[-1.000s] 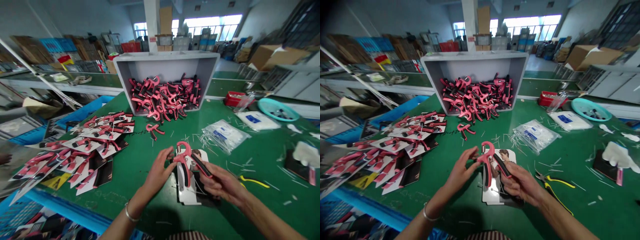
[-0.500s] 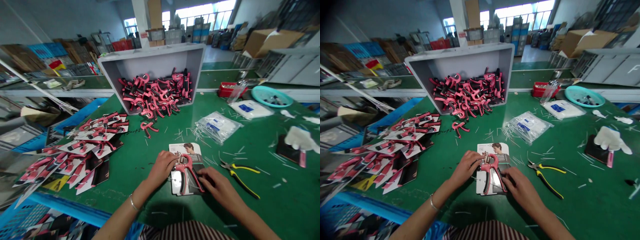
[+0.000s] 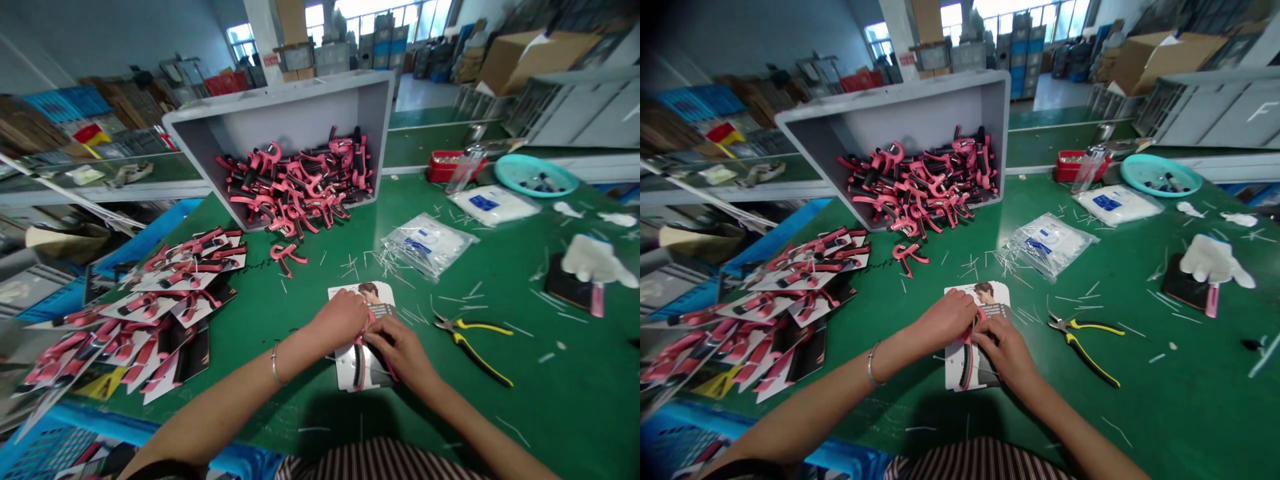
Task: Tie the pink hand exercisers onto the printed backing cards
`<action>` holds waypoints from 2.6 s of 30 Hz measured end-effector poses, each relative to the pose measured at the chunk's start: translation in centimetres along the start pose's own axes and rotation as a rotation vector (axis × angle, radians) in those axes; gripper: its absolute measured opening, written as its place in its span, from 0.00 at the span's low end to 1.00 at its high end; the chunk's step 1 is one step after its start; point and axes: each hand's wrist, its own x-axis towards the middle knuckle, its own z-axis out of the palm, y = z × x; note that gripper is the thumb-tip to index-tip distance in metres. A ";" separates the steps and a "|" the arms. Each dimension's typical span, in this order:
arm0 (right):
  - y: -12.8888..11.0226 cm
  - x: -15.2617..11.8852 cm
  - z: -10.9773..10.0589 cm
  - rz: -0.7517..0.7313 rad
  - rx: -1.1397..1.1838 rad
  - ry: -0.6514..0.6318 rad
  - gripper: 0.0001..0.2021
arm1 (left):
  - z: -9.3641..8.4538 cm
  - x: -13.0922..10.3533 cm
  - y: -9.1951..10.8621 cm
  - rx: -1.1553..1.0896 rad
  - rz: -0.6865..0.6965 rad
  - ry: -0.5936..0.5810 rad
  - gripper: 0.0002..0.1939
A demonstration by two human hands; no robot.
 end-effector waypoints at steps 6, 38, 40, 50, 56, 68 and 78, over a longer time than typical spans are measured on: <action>0.6 0.5 -0.2 -0.015 -0.011 -0.044 0.11 | 2.2 -4.0 -0.5 -0.656 -0.223 0.199 0.11; -1.3 1.5 -1.4 -0.074 -0.159 -0.224 0.10 | 4.8 -4.3 0.2 -0.940 -0.239 0.484 0.05; -1.3 1.6 -1.3 -0.066 -0.155 -0.220 0.10 | 4.6 -4.3 0.3 -0.939 -0.246 0.487 0.04; -0.6 1.5 -0.7 -0.004 -0.104 -0.173 0.09 | 3.7 -4.5 -0.1 -0.910 -0.268 0.377 0.06; -0.1 1.5 -0.6 0.064 -0.137 -0.120 0.03 | 2.1 -4.5 1.3 -0.689 -0.287 0.463 0.05; -0.8 1.6 0.0 -0.022 -0.156 -0.072 0.04 | 5.2 -9.0 6.2 -0.127 -0.085 0.266 0.04; -4.3 -1.7 -1.0 -0.261 -0.471 -0.404 0.04 | 4.0 -11.7 4.8 -0.281 -0.442 0.307 0.10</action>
